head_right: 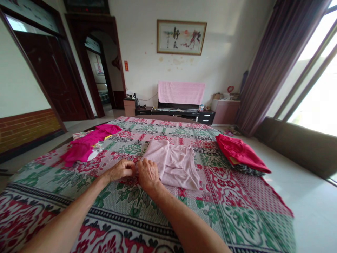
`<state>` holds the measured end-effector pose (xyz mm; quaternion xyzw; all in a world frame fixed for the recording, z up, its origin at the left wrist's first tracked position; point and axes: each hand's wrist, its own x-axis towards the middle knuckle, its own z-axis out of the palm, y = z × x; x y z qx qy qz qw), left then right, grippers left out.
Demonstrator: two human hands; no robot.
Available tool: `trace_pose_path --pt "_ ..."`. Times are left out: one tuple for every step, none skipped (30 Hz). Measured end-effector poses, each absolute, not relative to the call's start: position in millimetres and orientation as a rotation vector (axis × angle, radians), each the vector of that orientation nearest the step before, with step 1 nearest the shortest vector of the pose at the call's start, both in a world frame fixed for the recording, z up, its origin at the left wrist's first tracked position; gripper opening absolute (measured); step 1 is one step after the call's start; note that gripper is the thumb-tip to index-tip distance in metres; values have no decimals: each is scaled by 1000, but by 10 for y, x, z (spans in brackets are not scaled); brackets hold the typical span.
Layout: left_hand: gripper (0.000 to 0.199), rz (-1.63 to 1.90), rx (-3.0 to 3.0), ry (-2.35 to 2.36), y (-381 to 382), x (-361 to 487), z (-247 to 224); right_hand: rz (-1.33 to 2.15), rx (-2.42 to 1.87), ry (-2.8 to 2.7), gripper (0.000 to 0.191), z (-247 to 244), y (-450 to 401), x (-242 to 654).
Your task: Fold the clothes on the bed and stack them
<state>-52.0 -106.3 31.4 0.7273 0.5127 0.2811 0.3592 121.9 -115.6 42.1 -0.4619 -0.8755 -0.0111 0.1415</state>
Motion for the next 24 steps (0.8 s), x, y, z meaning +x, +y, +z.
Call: trace_pose_path --pt "9 691 1897 1316 -1065 -517 318 -24 -1302 -2541 19 421 -1153 1233" --pt "11 655 1926 1314 -1068 -512 323 -2 -1278 -2558 20 423 -1148 1255" --pt "12 623 1961 1319 -1071 -505 329 29 -1267 -2575 20 429 -1141 1286" --pt "15 598 1995 1327 -1075 -497 334 64 -1265 -2591 21 442 -1129 1328" --pt "17 582 2021 1336 -1079 -490 337 105 -1255 -2614 22 463 -1110 1381" --pt "19 579 2034 1345 -1082 -484 338 156 -1236 -2647 22 494 -1082 1443" --pt "21 590 2031 1357 -1082 -479 334 208 -1202 -2680 22 533 -1046 1513" --pt "22 615 2014 1373 -1079 -475 327 294 -1128 -2732 23 578 -1000 1587" --pt "23 656 1990 1396 -1071 -472 316 397 -1092 -2762 20 624 -947 1662" --pt "24 719 1967 1429 -1058 -468 302 468 -1105 -2726 19 664 -889 1733" --pt "24 801 1948 1474 -1040 -463 289 473 -1150 -2650 20 694 -828 1798" --pt "24 894 1937 1525 -1017 -453 276 409 -1206 -2532 21 707 -767 1852" --pt "25 987 1937 1577 -988 -438 265 335 -1247 -2411 23 701 -710 1895" --pt "26 1068 1952 1622 -955 -416 257 266 -1260 -2307 25 676 -658 1926" --pt "28 1120 1983 1652 -918 -388 250 214 -1251 -2232 27 633 -614 1947" --pt "30 1144 2029 1664 -877 -352 245 192 -1226 -2201 29 577 -578 1958" --pt "33 1149 2084 1661 -833 -312 240 186 -1199 -2203 31 513 -550 1962" --pt "34 1147 2139 1649 -786 -267 232 186 -1183 -2221 32 449 -530 1963" --pt "36 1142 2187 1634 -739 -221 220 184 -1183 -2243 33 388 -516 1963" --pt "38 1134 2226 1620 -694 -176 204 179 -1195 -2261 33 335 -507 1965" --pt "39 1118 2258 1606 -653 -134 182 174 -1216 -2271 33 293 -501 1969" --pt "40 1094 2287 1591 -618 -98 155 172 -1238 -2275 32 261 -496 1978" --pt "40 1059 2315 1576 -592 -70 123 175 -1253 -2277 30 238 -493 1989" --pt "40 1015 2344 1563 -575 -50 88 184 -1260 -2279 29 222 -489 2003"
